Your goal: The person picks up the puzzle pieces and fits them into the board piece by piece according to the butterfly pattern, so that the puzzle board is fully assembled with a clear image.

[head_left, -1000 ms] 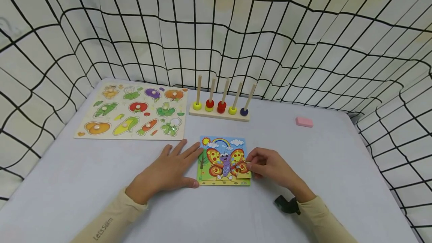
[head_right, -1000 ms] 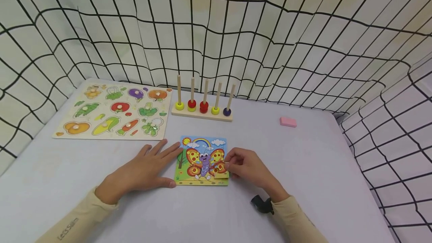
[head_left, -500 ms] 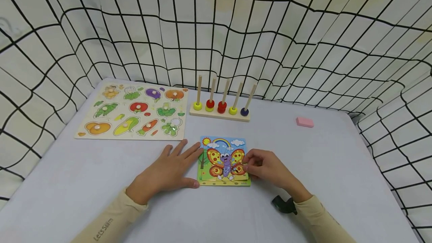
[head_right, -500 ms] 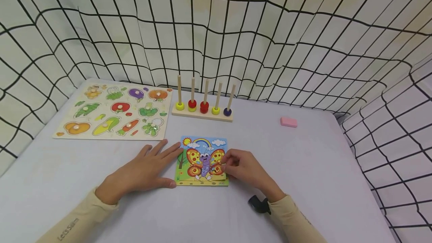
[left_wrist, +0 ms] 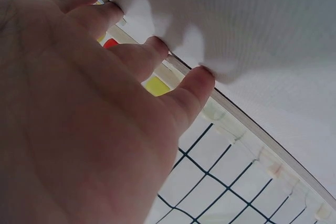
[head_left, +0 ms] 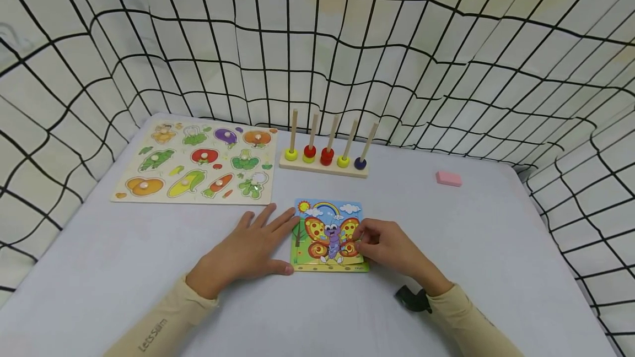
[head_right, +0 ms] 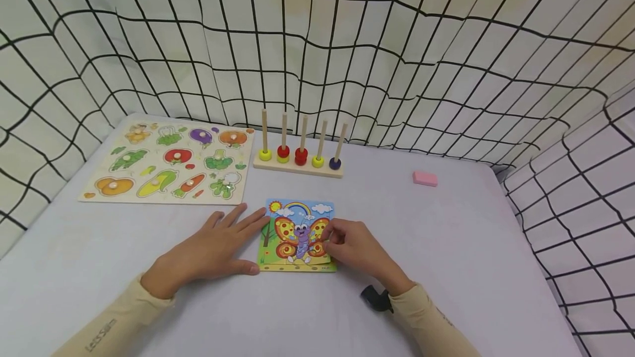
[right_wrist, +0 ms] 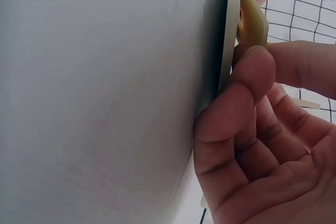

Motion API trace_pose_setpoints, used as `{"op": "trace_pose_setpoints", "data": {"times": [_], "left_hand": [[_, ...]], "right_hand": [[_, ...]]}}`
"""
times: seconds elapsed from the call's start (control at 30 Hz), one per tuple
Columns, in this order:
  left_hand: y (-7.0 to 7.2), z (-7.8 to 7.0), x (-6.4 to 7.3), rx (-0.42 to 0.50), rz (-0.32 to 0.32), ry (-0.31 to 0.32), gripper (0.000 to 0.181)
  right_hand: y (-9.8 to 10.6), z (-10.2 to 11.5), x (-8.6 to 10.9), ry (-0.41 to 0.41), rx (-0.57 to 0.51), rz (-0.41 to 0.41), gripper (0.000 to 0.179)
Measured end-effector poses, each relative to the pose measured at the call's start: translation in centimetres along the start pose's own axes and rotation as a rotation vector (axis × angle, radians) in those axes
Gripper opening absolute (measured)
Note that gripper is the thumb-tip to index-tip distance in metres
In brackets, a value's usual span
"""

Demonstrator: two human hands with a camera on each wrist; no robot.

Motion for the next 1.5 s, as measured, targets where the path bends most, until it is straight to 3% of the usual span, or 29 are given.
{"op": "trace_pose_setpoints", "data": {"times": [0.93,1.5], "left_hand": [[0.09,0.00,-0.23,0.006,0.010,-0.003,0.100],[-0.01,0.06,-0.05,0.006,0.007,-0.005,0.101]], "right_hand": [[-0.34,0.30,-0.30,0.042,0.101,0.015,0.007],[-0.65,0.36,-0.25,-0.010,0.129,-0.018,0.011]]}}
Point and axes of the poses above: each hand's wrist, its own x-axis away from the middle knuckle, its own y-axis out of the back of the hand, z = x × y, the point moved 4 cm from there along -x, towards the middle knuckle, and after that the axes turned 2 degrees about -z, right-handed, at the moved point
